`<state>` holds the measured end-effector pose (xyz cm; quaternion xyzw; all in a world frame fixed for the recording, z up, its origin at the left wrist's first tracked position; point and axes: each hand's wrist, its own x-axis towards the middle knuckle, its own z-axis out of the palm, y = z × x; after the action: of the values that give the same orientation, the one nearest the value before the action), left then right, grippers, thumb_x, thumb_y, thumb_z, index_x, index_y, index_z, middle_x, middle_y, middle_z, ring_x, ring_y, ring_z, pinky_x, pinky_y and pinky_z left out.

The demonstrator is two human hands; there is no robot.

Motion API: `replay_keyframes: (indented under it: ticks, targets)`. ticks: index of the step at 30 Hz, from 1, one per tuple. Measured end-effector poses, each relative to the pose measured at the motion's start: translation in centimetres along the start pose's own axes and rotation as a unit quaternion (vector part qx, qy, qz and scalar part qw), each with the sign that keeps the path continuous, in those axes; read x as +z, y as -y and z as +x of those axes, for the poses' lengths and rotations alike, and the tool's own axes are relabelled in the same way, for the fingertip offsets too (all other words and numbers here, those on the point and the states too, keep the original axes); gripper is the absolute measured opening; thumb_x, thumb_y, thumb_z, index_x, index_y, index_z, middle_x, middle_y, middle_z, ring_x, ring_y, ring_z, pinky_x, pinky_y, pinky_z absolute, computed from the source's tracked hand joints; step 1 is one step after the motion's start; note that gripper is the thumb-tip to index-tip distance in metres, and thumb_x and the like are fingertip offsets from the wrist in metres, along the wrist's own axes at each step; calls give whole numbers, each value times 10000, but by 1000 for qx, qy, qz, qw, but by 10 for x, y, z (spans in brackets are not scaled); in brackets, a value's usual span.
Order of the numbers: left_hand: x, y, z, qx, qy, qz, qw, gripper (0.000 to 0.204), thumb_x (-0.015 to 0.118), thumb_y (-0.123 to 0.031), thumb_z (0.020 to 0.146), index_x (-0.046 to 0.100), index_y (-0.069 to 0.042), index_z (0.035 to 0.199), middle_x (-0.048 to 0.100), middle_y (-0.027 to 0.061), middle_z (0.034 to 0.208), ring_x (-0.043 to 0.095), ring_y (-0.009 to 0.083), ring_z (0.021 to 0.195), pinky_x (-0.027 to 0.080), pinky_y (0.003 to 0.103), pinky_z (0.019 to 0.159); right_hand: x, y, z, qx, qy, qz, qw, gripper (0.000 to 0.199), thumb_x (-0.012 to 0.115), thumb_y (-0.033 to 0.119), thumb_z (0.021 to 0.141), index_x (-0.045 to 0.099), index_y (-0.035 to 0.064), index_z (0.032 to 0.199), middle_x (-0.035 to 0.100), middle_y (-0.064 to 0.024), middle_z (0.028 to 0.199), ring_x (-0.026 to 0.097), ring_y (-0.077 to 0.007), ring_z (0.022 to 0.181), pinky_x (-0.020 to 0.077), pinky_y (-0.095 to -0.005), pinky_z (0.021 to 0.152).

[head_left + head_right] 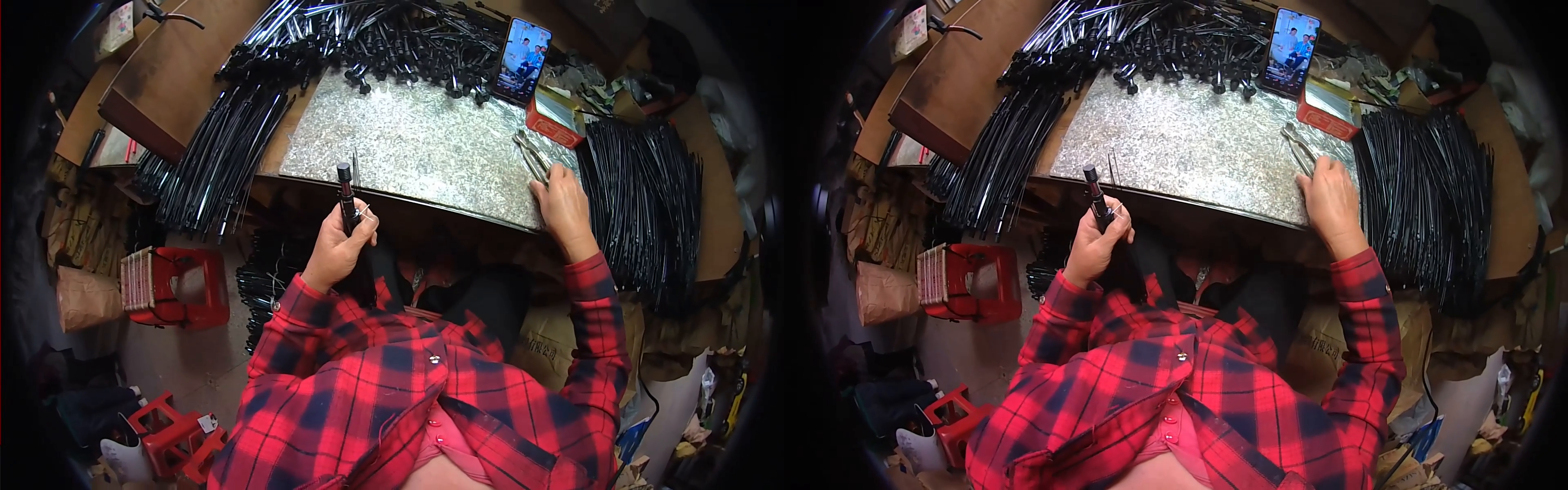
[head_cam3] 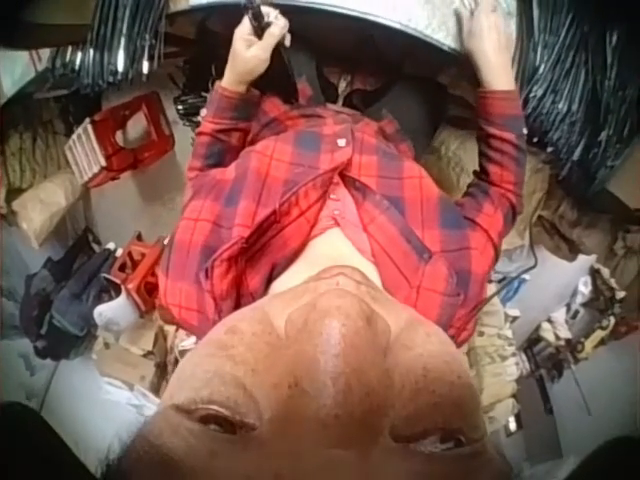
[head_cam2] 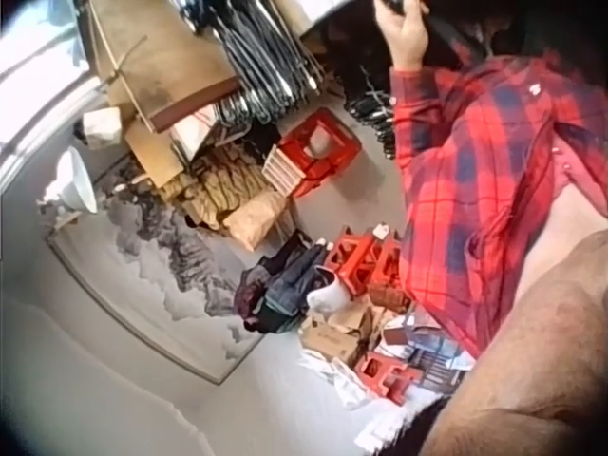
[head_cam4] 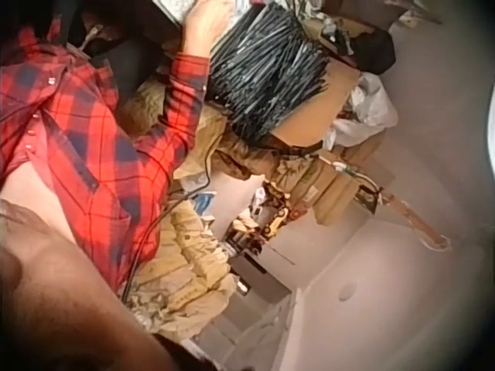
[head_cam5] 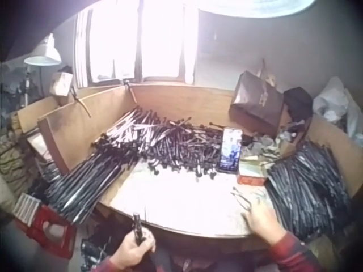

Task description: Assembling small black components onto long rods using pliers at a workshop table.

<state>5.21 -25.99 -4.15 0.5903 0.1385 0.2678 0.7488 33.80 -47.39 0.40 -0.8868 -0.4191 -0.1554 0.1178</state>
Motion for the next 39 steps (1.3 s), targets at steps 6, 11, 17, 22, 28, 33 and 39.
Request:
replay_keyframes:
  ticks: [6, 11, 17, 22, 28, 33, 39]
  targets:
    - [22, -18, -10, 57, -5, 86, 995, 131, 580, -88, 913, 463, -36, 880, 508, 7, 710, 532, 79, 634, 464, 238, 616, 15, -17, -6, 9, 27, -76, 997, 287, 615, 269, 870, 501, 6, 881, 600, -196, 893, 595, -378, 817, 500, -451, 690]
    - [21, -20, -9, 69, 17, 115, 991, 133, 581, -77, 909, 465, -27, 866, 507, 9, 739, 533, 75, 675, 515, 268, 671, 17, -18, -5, -33, -28, -76, 996, 247, 574, 230, 899, 508, 2, 833, 600, -198, 861, 578, -381, 764, 488, -450, 658]
    - [8, -8, -5, 41, 30, 83, 995, 82, 547, -59, 930, 480, -11, 932, 542, 53, 835, 572, 123, 767, 529, 336, 776, -17, 28, -10, 34, 45, 286, 956, 260, 631, 193, 890, 480, 8, 787, 546, -97, 601, 549, -191, 532, 432, -333, 514]
    - [7, -10, -4, -22, 55, 58, 997, 89, 558, -49, 916, 474, -37, 892, 540, 33, 742, 575, 113, 709, 527, 308, 728, -36, 67, -25, -150, 54, 274, 948, 312, 766, 87, 730, 459, 34, 725, 554, -132, 793, 522, -261, 644, 420, -344, 576]
    - [4, -11, -3, 20, 62, 71, 995, 376, 810, -64, 711, 481, -99, 890, 437, -80, 678, 379, 12, 583, 319, 173, 545, -40, 93, -30, -285, -58, 129, 948, 286, 734, 125, 729, 519, 38, 897, 517, -157, 1135, 519, -333, 1052, 392, -479, 920]
    - [2, -9, -6, -1, 86, 13, 996, 547, 872, -116, 652, 459, -91, 1011, 414, -93, 676, 369, 3, 593, 299, 165, 559, -41, 105, -27, -316, -110, 5, 942, 325, 708, 170, 760, 565, 23, 1013, 471, -115, 1287, 432, -315, 1262, 260, -562, 1088]
    - [6, -5, -4, -7, 42, -7, 999, 691, 885, -354, 604, 468, -79, 1081, 472, -84, 749, 415, 2, 660, 338, 155, 605, -37, 107, -31, -320, -104, -6, 942, 340, 708, 156, 750, 571, 23, 1030, 453, -104, 1311, 411, -295, 1284, 225, -585, 1100]
